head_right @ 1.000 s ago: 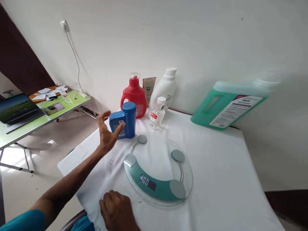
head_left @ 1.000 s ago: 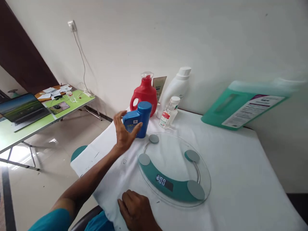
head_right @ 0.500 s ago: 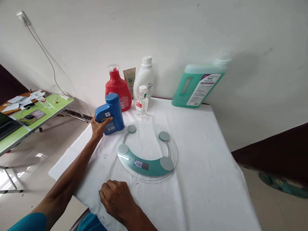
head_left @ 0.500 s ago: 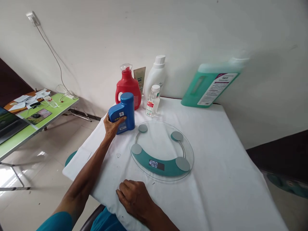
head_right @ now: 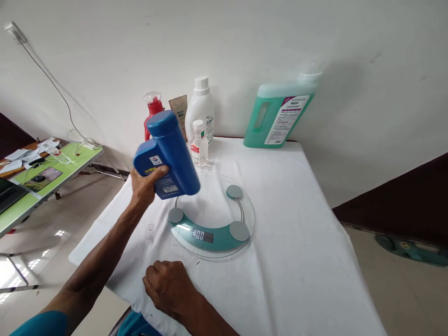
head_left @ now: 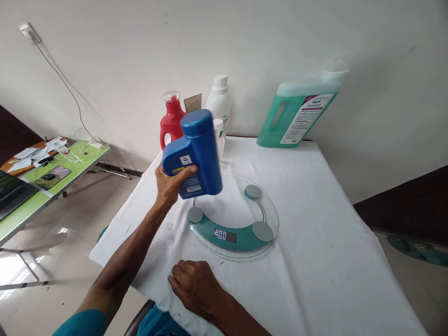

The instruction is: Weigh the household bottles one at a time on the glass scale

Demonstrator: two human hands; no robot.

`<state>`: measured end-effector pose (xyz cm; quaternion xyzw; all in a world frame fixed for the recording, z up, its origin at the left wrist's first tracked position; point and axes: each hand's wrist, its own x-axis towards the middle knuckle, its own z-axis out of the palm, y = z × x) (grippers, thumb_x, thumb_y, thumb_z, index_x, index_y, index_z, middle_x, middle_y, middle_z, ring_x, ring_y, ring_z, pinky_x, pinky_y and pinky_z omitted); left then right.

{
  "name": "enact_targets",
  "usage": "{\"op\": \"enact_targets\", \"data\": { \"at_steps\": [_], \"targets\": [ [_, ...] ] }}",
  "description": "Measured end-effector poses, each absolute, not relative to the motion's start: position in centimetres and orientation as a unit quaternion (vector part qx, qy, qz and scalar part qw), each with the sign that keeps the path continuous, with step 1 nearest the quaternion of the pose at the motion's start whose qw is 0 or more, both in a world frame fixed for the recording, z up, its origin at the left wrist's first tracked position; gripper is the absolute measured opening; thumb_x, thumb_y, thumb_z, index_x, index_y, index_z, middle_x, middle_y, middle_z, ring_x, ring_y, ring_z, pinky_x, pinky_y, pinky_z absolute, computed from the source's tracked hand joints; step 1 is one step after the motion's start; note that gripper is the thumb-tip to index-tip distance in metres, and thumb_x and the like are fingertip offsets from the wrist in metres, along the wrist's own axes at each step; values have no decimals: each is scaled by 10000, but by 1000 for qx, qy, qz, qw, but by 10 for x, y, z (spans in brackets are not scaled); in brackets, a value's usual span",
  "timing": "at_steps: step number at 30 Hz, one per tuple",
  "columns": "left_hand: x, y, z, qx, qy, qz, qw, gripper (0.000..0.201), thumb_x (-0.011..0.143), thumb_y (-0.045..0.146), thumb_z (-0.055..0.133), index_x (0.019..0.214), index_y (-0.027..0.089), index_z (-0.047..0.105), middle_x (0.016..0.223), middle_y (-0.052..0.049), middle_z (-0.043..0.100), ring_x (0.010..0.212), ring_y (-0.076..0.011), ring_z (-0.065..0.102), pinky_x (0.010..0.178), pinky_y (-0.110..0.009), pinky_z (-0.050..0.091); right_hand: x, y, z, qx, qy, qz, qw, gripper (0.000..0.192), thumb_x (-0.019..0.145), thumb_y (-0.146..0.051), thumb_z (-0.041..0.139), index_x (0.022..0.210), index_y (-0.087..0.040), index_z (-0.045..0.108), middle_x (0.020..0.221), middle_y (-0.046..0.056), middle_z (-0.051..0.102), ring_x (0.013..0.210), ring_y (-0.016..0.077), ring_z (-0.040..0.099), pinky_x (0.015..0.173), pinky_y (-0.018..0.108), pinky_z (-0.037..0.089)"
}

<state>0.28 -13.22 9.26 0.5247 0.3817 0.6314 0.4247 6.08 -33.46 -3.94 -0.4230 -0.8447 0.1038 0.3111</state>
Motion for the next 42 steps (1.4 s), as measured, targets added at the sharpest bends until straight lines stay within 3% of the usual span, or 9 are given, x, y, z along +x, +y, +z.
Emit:
{"op": "enact_targets", "data": {
  "at_steps": [9, 25, 30, 33, 37, 42],
  "targets": [
    [64, -152, 75, 577, 355, 534, 506, 662, 532, 454, 998, 1075, 184, 733, 1004, -88, 800, 923, -291, 773, 816, -452, 661, 61, -335, -37, -418, -859, 97, 281, 228, 955, -193, 556, 732, -201, 509, 688, -19, 618, 570, 122, 544, 522, 321, 180],
    [66, -149, 59, 623, 331, 501, 501, 733, 534, 467, 992, 1150, 189, 709, 1018, -72, 774, 934, -262, 742, 809, -384, 625, 62, -336, -37, -410, -856, 93, 301, 251, 971, -169, 531, 723, -198, 508, 666, -14, 583, 555, 122, 499, 525, 319, 189],
    [52, -145, 59, 670, 316, 490, 459, 715, 600, 543, 952, 1165, 200, 678, 1080, -89, 759, 1003, -267, 724, 882, -385, 589, 63, -335, -38, -407, -853, 95, 313, 287, 987, -151, 483, 704, -200, 493, 637, -19, 549, 538, 121, 469, 519, 322, 179],
    [27, -135, 55, 686, 317, 511, 409, 582, 769, 654, 796, 1114, 202, 675, 1141, -113, 744, 1080, -269, 705, 965, -403, 551, 63, -335, -37, -411, -849, 94, 317, 282, 975, -148, 493, 697, -199, 485, 623, -28, 533, 527, 112, 452, 519, 316, 176],
    [-12, -118, 32, 616, 396, 582, 354, 566, 938, 729, 504, 1001, 190, 666, 1038, -117, 735, 959, -238, 713, 856, -375, 553, 62, -336, -37, -410, -857, 83, 300, 259, 958, -139, 521, 710, -199, 482, 636, -29, 539, 527, 108, 450, 524, 309, 178],
    [-41, -99, -2, 574, 459, 560, 383, 685, 896, 818, 462, 902, 165, 668, 790, -64, 670, 646, -164, 637, 630, -304, 492, 57, -338, -38, -382, -892, 24, 240, 189, 871, -83, 549, 732, -202, 504, 680, 9, 566, 559, 148, 483, 515, 331, 153]
  ]
}}
